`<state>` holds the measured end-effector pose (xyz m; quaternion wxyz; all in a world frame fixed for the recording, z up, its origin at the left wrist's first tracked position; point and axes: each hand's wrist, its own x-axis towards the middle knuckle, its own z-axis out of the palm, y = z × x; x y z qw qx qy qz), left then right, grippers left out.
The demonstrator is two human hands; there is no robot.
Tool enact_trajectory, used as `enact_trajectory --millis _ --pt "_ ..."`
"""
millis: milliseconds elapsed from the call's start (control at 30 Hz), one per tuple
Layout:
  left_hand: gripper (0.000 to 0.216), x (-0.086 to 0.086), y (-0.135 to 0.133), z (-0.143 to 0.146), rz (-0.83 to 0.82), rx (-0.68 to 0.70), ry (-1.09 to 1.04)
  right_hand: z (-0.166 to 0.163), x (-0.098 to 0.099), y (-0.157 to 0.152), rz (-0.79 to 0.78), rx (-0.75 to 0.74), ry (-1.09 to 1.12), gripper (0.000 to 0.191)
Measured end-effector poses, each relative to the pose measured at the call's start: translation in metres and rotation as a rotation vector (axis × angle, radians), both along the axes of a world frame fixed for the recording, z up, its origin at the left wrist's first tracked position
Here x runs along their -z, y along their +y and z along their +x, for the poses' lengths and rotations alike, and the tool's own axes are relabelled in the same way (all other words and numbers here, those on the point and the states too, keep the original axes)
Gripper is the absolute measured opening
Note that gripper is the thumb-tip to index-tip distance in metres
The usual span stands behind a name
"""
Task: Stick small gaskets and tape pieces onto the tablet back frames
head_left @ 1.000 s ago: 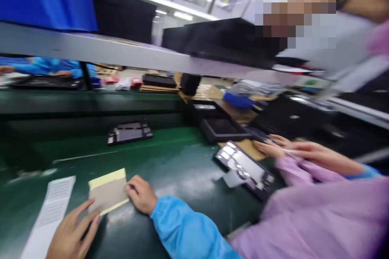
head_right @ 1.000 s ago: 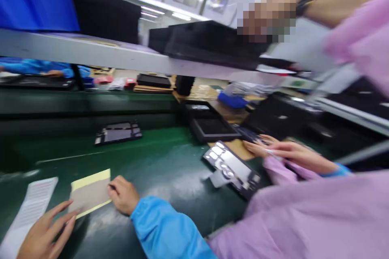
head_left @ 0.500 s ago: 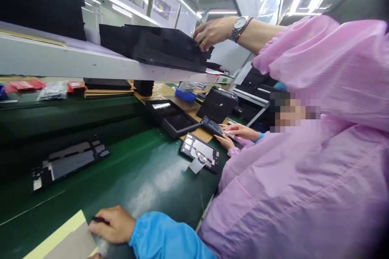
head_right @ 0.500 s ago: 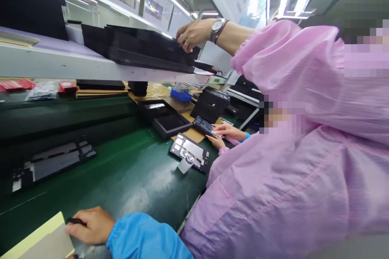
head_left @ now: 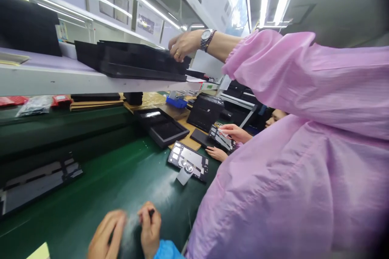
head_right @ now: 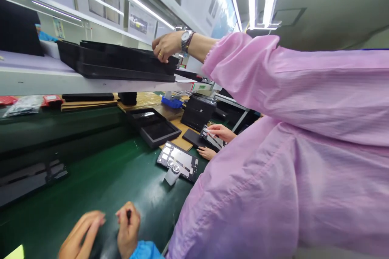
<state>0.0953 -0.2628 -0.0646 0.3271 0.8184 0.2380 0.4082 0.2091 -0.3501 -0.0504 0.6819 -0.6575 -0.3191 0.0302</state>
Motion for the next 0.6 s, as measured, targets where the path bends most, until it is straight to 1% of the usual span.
enact_trajectory --millis 33,67,100,133,167,200,233,267,300,367,433,467,500,533,567,600 --pt "0.022 -0.018 0.006 0.043 -0.171 0.087 0.009 0.014 -0.005 -0.010 0.030 0.068 -0.020 0.063" --pt "0.022 -0.034 0.013 0.089 -0.340 0.163 0.033 0.031 -0.015 -0.020 0.054 0.100 -0.054 0.064" --pt "0.020 -0.047 0.022 0.136 -0.506 0.218 0.081 0.051 -0.030 -0.032 0.075 0.095 -0.106 0.066" --pt "0.019 -0.056 0.031 0.181 -0.553 0.240 0.111 0.076 -0.050 -0.045 0.069 0.112 -0.124 0.066" --pt "0.021 -0.062 0.040 0.223 -0.577 0.255 0.136 0.106 -0.074 -0.060 -0.069 0.014 -0.107 0.060" --pt "0.025 -0.064 0.048 0.260 -0.604 0.272 0.161 0.138 -0.099 -0.075 -0.206 -0.050 -0.070 0.055" --pt "0.030 -0.063 0.053 0.293 -0.634 0.285 0.188 0.173 -0.125 -0.091 -0.223 -0.038 -0.065 0.041" --pt "0.035 -0.059 0.057 0.320 -0.661 0.304 0.215 0.209 -0.150 -0.106 -0.220 0.000 -0.047 0.034" --pt "0.037 -0.055 0.058 0.341 -0.684 0.324 0.237 0.244 -0.171 -0.120 -0.231 0.012 -0.039 0.034" --pt "0.039 -0.046 0.056 0.369 -0.714 0.362 0.264 0.309 -0.206 -0.144 -0.265 0.020 -0.010 0.033" --pt "0.038 -0.041 0.052 0.381 -0.715 0.395 0.262 0.358 -0.229 -0.162 -0.320 0.006 0.025 0.031" --pt "0.038 -0.040 0.049 0.382 -0.705 0.407 0.250 0.376 -0.237 -0.169 -0.363 -0.011 0.054 0.035" --pt "0.038 -0.042 0.047 0.382 -0.686 0.416 0.230 0.386 -0.240 -0.173 -0.440 -0.049 0.103 0.042" --pt "0.038 -0.045 0.044 0.380 -0.660 0.423 0.203 0.389 -0.240 -0.175 -0.514 -0.086 0.147 0.046" --pt "0.038 -0.050 0.042 0.378 -0.627 0.427 0.172 0.382 -0.235 -0.173 -0.565 -0.103 0.170 0.050" --pt "0.038 -0.057 0.039 0.375 -0.586 0.430 0.138 0.366 -0.225 -0.169 -0.604 -0.126 0.180 0.050"
